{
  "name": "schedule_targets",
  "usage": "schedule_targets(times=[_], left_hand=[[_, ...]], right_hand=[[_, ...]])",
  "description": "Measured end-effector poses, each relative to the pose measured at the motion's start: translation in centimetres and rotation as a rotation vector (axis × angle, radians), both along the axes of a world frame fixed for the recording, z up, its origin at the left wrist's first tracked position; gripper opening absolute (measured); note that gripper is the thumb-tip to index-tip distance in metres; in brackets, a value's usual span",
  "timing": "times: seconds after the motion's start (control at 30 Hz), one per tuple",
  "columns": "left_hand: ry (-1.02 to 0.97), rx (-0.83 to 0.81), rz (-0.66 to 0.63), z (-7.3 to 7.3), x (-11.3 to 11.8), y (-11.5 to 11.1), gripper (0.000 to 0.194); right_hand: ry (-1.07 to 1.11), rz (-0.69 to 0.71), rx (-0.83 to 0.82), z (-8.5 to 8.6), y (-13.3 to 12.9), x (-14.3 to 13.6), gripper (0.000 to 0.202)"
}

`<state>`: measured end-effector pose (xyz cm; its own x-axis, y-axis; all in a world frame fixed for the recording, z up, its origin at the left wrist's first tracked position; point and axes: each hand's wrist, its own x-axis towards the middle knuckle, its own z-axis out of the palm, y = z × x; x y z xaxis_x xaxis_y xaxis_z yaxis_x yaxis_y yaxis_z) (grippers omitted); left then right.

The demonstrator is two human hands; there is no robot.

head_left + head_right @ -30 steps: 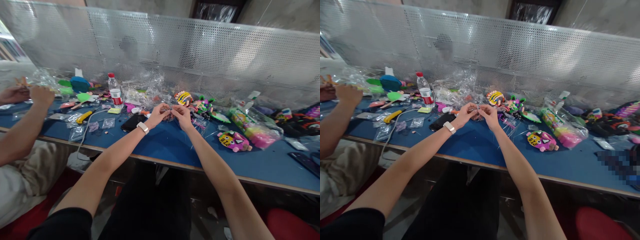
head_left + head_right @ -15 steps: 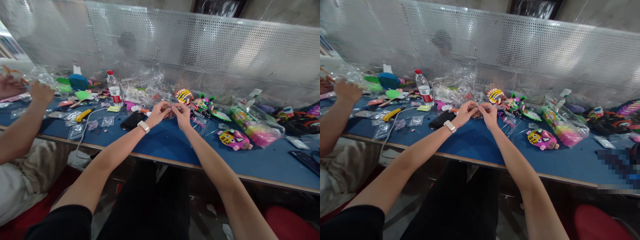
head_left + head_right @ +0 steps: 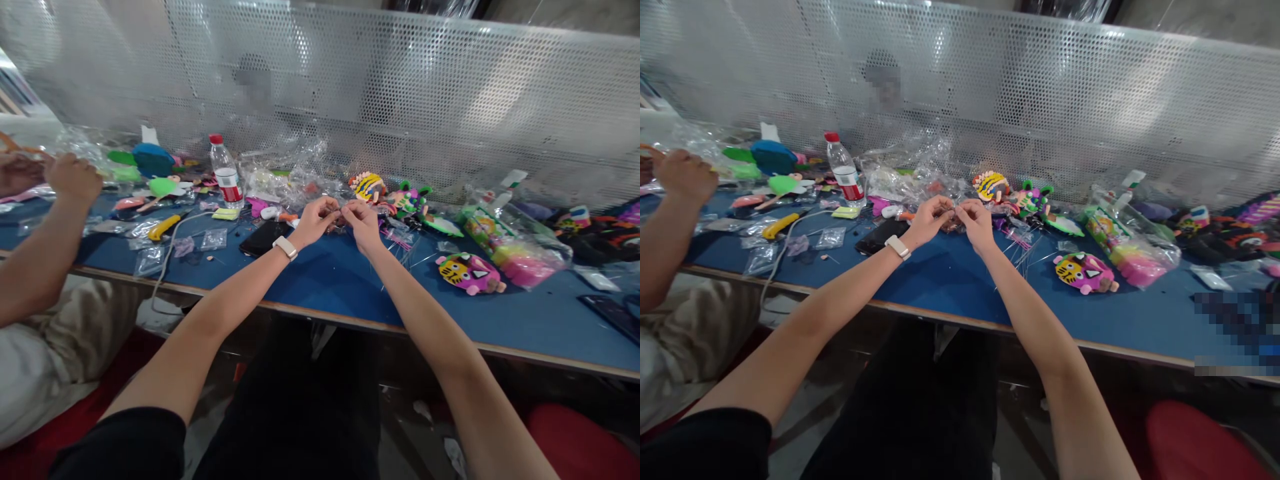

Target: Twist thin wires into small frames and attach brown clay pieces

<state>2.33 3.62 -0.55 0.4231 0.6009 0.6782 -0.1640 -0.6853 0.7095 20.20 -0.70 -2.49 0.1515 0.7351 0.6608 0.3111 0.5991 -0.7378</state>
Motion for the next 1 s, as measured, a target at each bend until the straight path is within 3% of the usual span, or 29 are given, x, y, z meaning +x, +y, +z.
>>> schedule_targets(times=[0.17,0.5,0.67,0.87,1.0], left_hand=[[0.034,-0.045,-0.008,0.5,-0.2,-0.5,0.034],[0.075,-0.182,-0.064,0.3,0.0,-0.7,0.043],[0.071,-0.223,-0.085,0.2,0.0,-0.5,0.040],[-0.082,-0.284,0.037,0.3,0.0,0.4,0.039],[-0.198,-0.420,0.042,0.2,0.1,1.0,0.036]], right_hand=[[0.107,-0.010,-0.020,0.5,-0.4,0.0,0.056],[-0.063,-0.019,-0.060,2.0,-1.6,0.5,0.034],[-0.083,-0.012,-0.050,1.9,-1.4,0.6,0.036],[0.010,0.105,-0.113,1.1,-0.7,1.0,0.059],[0.099,0.089,-0.106,0.6,-0.4,0.9,0.050]])
